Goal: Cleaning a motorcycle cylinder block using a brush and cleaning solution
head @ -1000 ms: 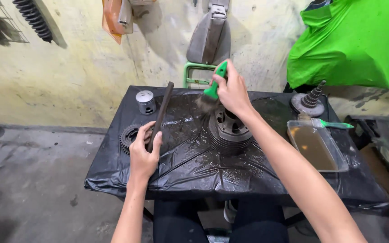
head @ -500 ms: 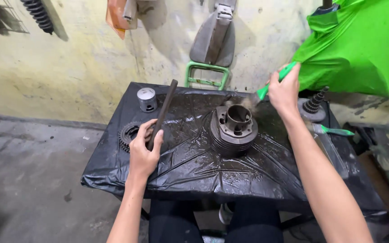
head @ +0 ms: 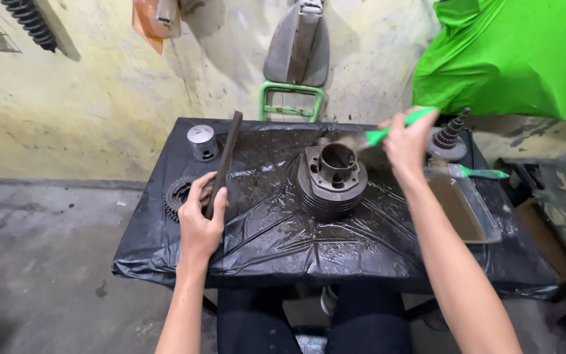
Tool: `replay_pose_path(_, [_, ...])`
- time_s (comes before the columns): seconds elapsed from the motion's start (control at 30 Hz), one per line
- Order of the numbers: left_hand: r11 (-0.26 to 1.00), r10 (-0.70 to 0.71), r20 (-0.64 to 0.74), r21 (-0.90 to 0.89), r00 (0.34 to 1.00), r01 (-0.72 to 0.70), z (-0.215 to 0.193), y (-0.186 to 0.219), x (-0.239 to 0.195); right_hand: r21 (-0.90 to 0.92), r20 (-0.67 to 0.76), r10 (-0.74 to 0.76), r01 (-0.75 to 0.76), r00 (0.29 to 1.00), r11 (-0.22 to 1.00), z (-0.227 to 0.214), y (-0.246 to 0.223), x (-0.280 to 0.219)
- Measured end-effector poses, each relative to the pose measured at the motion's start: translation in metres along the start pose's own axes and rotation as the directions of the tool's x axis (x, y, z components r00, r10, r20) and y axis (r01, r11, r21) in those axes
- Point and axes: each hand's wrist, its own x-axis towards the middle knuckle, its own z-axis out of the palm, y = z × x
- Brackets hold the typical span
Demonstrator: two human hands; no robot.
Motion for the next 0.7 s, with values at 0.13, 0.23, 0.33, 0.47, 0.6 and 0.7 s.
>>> replay_pose_path(0.13, [1.000,-0.012,0.000,-0.008,1.000,0.012,-0.001,0.005,0.000,-0.132,-0.039,-0.191,0.185,0.981,0.974,-0.037,-0.023,-0.010])
replay_pose_path(0.23, [1.000,0.012,0.012,0.013,1.000,-0.013,0.000,0.006,0.000,-0.219,-0.061,-0.272,0.253,0.960,0.942,-0.030,-0.051,-0.018])
replay_pose_path(0.33, [1.000,0.012,0.009,-0.015,1.000,-0.012,0.001,0.007,0.002,-0.031,-0.180,-0.181,0.178,0.967,0.983,0.009,-0.073,-0.040])
replay_pose_path(0.47, [1.000,-0.001,0.013,-0.006,1.000,0.001,0.000,0.006,0.002,0.025,-0.186,0.057,-0.054,0.981,0.998,0.011,-0.070,-0.072])
replay_pose_path(0.6, [1.000,0.022,0.013,-0.014,1.000,-0.022,0.001,0.000,0.001,0.014,-0.343,0.057,-0.055,0.938,0.998,-0.031,-0.103,-0.120])
replay_pose_path(0.7, [1.000,0.021,0.018,-0.011,1.000,-0.021,0.001,0.002,0.002,0.055,-0.310,0.058,-0.042,0.949,0.998,-0.055,-0.126,-0.151])
